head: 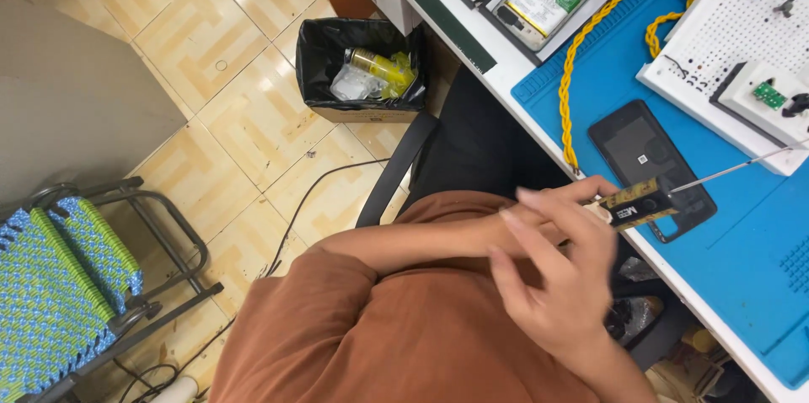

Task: Repairing a smartphone by prying the back cover and manipulating internal components with a screwdriver

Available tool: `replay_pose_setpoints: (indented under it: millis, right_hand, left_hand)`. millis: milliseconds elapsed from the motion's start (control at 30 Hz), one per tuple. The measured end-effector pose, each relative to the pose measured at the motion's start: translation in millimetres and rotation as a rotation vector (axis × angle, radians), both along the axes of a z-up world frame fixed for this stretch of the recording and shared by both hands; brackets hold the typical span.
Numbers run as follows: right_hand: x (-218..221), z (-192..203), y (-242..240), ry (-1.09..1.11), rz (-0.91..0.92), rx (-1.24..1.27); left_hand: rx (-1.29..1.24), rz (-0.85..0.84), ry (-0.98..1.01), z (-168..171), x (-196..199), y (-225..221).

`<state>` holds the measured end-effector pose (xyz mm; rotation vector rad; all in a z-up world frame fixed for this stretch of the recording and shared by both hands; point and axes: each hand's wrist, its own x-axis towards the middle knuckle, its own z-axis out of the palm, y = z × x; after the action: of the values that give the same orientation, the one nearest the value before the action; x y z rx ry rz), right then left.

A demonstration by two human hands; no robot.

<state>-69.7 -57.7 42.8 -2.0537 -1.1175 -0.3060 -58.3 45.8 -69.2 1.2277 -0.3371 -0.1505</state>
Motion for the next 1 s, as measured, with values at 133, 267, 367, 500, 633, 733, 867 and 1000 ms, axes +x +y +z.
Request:
replay_pose_setpoints:
  millis: [133,267,367,500,633,733,867,1000]
  right_hand:
    - [5.7,-13.3,-20.3,-0.171,-0.363,0.539]
    - [10.8,-15.6,-35.6,0.350,-0.489,0.546]
    - [8.5,-18.9,-48.5,0.579,-0.354,0.568]
    - [6.1,-33.3,-70.3,0.557,-0.308,0.826]
    - [17.7,-33.0,-100.4,0.554,-0.431,1.076]
    - [25.7,-28.6,-127.5,0.676,-0.625,1.033]
    - [28.7,-30.5,-145.1,0.719,-0.553,0.824]
    - [31.3,-36.2,-150.8,0.775,-0.505,0.787]
  left_hand:
    - [0.073,-0.010,0.022,35.3,11.0,17.6]
    - [0.261,-0.021,-0.122,56.1,10.9,14.4]
    - [0.308,-0.129,-0.189,74.1,11.9,4.8]
    - [0.566,-0.147,-0.347,107.9,19.9,4.4]
    - [0.827,0.008,-0.501,121.9,63.8,20.8]
    - [1.122,0.088,-0.820,120.1,101.4,31.2]
    - [1.276,-0.155,-0.774,99.5,141.8,33.8]
    - [1.325,-0.281,-0.658,97.1,157.0,29.8]
